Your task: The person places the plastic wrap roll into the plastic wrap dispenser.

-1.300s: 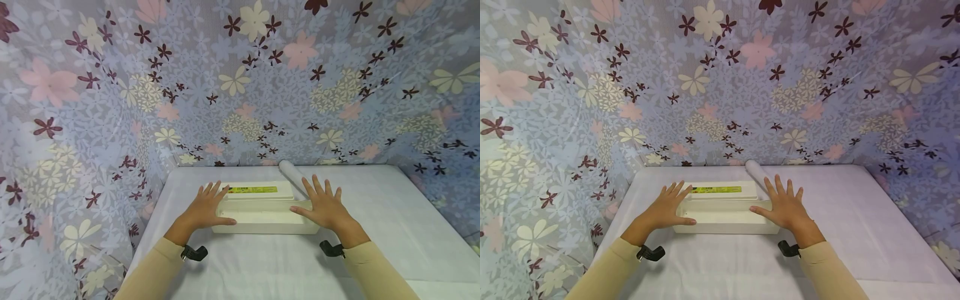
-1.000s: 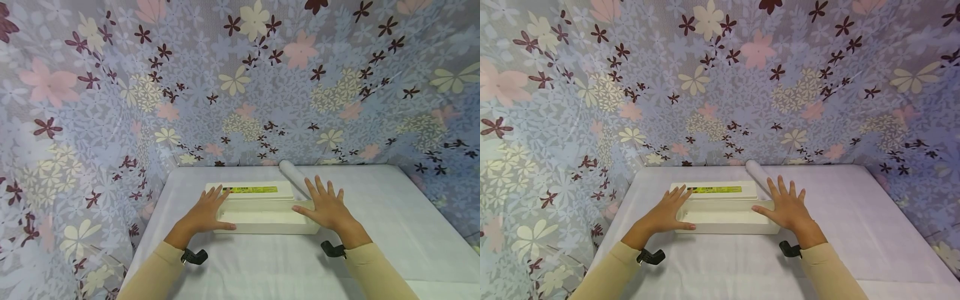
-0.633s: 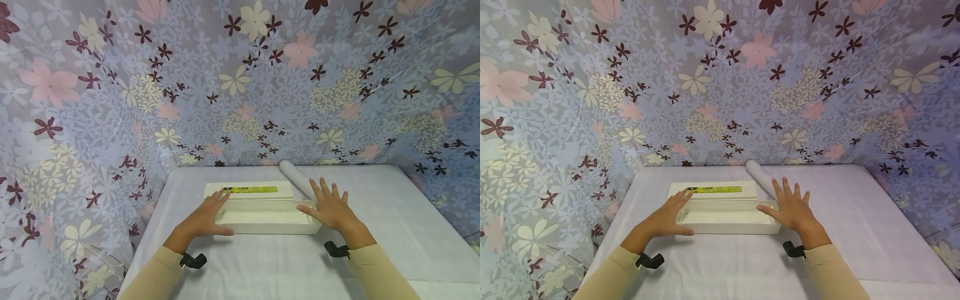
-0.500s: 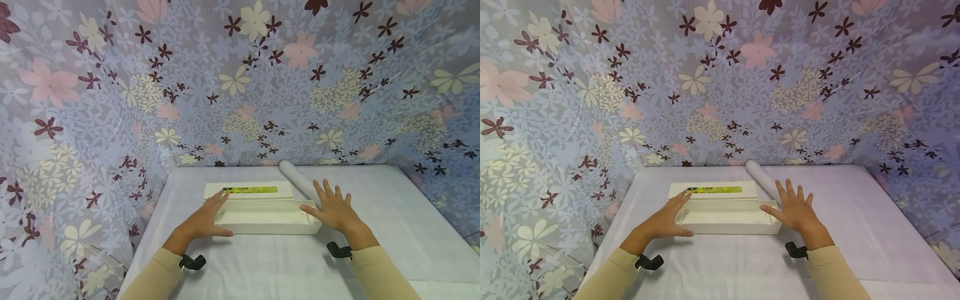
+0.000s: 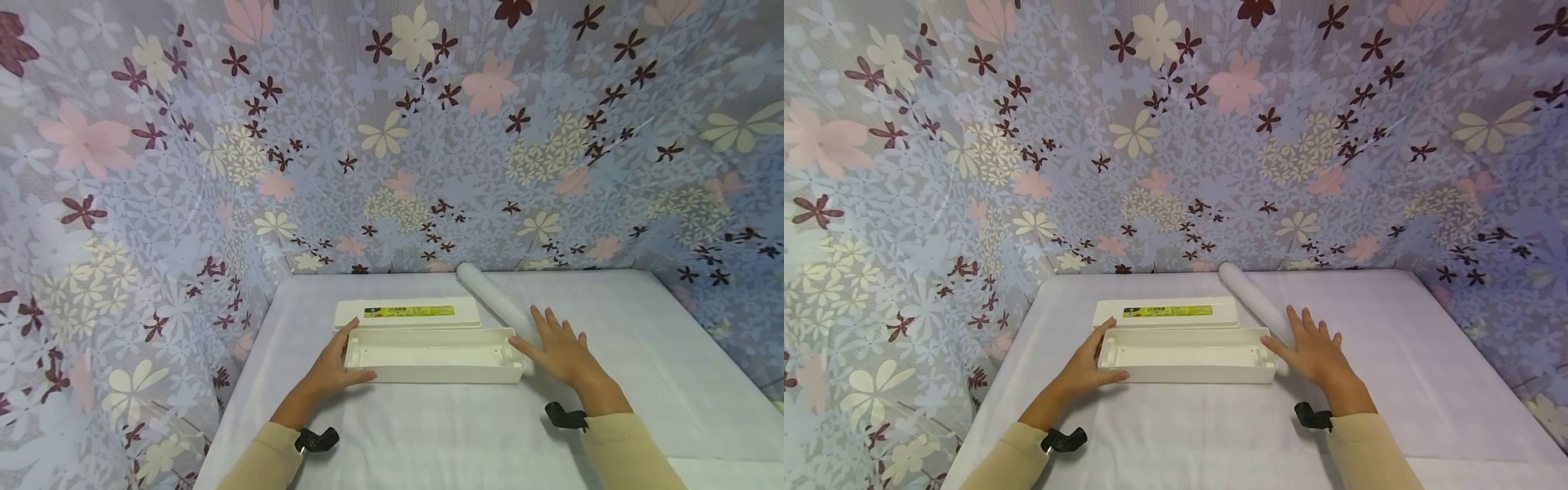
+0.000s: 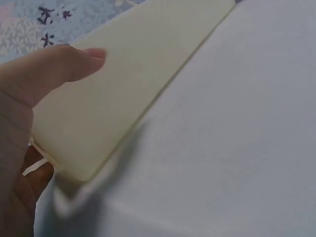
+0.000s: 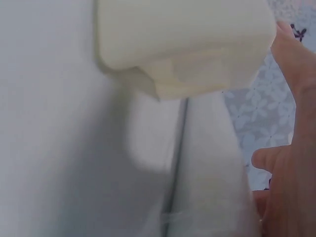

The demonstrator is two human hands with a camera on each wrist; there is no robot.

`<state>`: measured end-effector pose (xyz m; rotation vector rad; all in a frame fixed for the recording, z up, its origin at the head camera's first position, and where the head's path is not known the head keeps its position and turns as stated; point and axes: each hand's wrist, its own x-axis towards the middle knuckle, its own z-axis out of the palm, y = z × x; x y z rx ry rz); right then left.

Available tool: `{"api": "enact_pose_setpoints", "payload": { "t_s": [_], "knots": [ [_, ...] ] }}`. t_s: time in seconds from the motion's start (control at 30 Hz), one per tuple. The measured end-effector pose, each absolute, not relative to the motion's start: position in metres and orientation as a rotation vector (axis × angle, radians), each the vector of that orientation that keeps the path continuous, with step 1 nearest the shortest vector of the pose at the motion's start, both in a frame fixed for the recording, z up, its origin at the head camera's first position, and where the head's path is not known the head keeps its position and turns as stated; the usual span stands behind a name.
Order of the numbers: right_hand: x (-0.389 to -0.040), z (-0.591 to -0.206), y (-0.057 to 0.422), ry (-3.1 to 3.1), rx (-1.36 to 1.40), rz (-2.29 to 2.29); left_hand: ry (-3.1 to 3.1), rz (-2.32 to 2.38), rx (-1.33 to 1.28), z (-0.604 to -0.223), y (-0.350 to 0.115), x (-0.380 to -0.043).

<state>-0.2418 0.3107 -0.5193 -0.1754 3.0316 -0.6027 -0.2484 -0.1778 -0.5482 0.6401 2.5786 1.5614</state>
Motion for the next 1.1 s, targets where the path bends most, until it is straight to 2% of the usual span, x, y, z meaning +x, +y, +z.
{"api": "enact_pose_setpoints", "payload": {
  "t_s": [0.17,0.6,1.1],
  "knots": [
    [-0.240,-0.527,0.316,3.062,-0.177,-0.643,2.516,1.700,0.531,-0.558,-0.178,-0.247],
    [-0.230,-0.549,0.320,3.186,-0.088,-0.890,2.503,1.751,0.479,-0.561,-0.178,-0.247],
    [-0.219,-0.561,0.324,3.243,-0.069,-0.959,2.504,1.769,0.452,-0.568,-0.174,-0.240]
  ]
}}
